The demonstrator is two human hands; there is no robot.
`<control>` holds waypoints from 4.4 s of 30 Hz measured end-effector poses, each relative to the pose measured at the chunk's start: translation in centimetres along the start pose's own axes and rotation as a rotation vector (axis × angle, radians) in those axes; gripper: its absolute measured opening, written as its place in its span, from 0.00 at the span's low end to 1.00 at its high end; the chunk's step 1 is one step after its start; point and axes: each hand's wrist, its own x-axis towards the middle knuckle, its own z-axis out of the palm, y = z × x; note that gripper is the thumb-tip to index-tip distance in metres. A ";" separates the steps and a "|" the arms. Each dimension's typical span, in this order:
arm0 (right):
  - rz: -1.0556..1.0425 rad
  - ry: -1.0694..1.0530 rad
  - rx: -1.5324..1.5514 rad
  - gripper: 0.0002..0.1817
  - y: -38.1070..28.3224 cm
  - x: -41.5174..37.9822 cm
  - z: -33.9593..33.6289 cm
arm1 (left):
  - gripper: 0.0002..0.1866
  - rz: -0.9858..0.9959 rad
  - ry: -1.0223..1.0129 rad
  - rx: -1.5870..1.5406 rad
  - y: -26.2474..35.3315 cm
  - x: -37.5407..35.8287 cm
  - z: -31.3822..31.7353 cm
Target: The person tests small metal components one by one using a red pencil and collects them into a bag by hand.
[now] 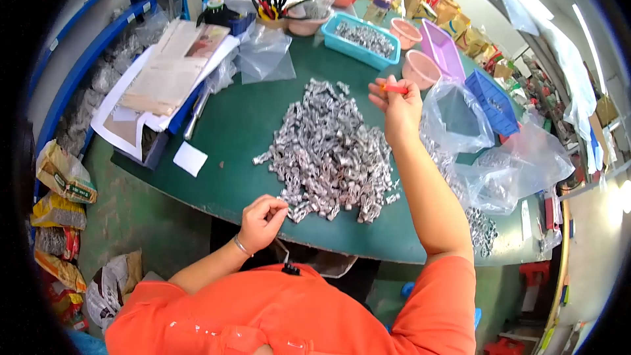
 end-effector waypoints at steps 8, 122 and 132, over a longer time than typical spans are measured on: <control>-0.173 -0.323 -0.409 0.11 4.5 -5.1 -4.0 | 0.11 0.029 -0.176 0.018 -0.8 0.3 0.3; -0.500 -0.136 -0.907 0.17 9.0 -23.1 -5.8 | 0.09 -0.065 -0.571 0.110 3.5 -1.8 2.2; -0.397 0.013 -0.736 0.13 9.7 -23.4 -6.8 | 0.12 -0.265 -0.577 0.026 3.1 -1.8 1.8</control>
